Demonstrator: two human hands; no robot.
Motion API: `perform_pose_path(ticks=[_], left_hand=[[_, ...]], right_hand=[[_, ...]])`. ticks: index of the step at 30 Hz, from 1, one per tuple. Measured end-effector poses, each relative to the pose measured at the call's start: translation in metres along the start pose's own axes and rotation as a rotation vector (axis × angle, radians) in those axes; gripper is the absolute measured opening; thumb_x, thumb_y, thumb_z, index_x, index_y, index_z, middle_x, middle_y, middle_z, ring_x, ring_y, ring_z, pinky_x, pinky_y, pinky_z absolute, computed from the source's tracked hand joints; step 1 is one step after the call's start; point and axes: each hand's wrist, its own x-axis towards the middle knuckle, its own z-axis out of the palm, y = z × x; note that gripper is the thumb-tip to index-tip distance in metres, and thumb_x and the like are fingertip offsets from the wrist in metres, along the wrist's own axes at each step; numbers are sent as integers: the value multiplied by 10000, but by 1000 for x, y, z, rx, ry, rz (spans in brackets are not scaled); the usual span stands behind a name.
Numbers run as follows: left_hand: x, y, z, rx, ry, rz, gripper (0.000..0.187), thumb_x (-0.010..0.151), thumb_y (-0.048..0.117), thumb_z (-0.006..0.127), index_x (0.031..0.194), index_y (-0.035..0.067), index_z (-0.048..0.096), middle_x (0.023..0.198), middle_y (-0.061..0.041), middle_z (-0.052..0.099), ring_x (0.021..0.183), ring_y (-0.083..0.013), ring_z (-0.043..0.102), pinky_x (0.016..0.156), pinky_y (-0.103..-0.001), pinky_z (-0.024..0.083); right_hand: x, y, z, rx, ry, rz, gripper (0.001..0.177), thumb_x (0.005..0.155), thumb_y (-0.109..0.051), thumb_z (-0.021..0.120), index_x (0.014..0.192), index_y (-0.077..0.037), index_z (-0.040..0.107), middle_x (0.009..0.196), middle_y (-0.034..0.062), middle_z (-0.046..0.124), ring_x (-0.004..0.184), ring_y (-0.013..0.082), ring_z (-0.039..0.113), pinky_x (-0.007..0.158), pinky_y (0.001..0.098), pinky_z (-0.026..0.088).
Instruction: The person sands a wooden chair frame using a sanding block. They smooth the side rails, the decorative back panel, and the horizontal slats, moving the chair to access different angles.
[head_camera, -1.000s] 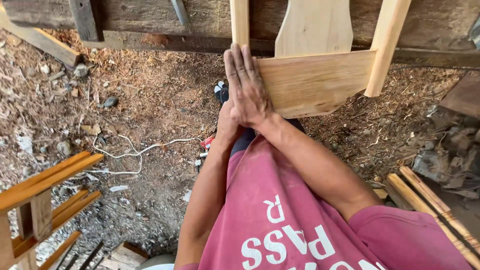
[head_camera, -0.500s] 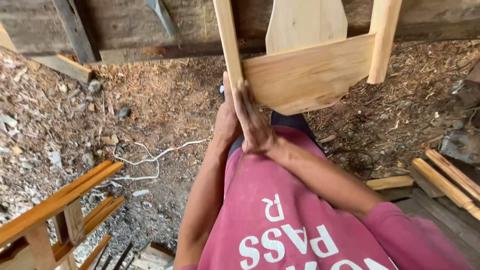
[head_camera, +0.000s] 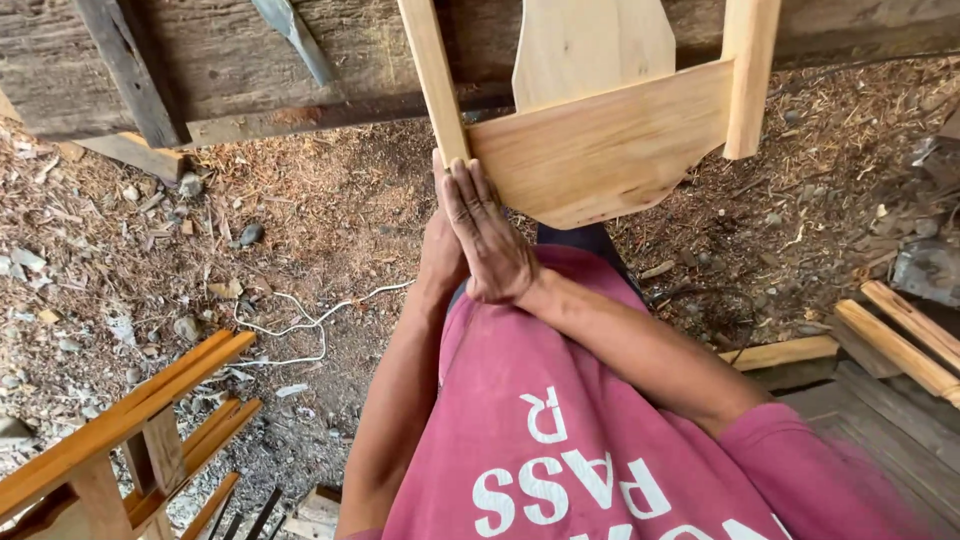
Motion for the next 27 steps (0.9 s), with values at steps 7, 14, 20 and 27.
perform_pose_path(ticks=[7,14,20,27], left_hand=[[11,-49,12,123,7,5,764,1023,198,422,1650,112,-8,1307,-330,646,1085,-606,627,829,-726,484],[3,-32,1,17,9,41,722,1092,255,356,1672,171,-66,1355,-296,647,1171,-527,662,896,-614,559],[7,-59,10,134,54,40,921,887,208,566,1641,103,47,1197,-316,665,1029,-573,654,744,-701,509],[5,-7,11,284,117,-19,980,1010,359,585,1629,122,-136,840,-298,712,633,-478,665,553,-560,475]], right_hand=[[-2,-1,-5,6,-36,-13,919,813,-315,314,1615,108,167,1678,355,130,1555,534,98,1290,535,70],[-16,-8,-4,-30,-73,-19,945,789,-312,352,1621,100,176,1688,342,115,1562,521,86,1282,505,41],[35,60,31,216,81,-138,1296,795,-917,-28,1638,55,125,1718,252,72,1578,478,-1,1315,544,-56],[43,25,-55,264,190,33,999,991,-726,13,1679,-7,92,1765,164,24,1709,301,62,1491,452,97]])
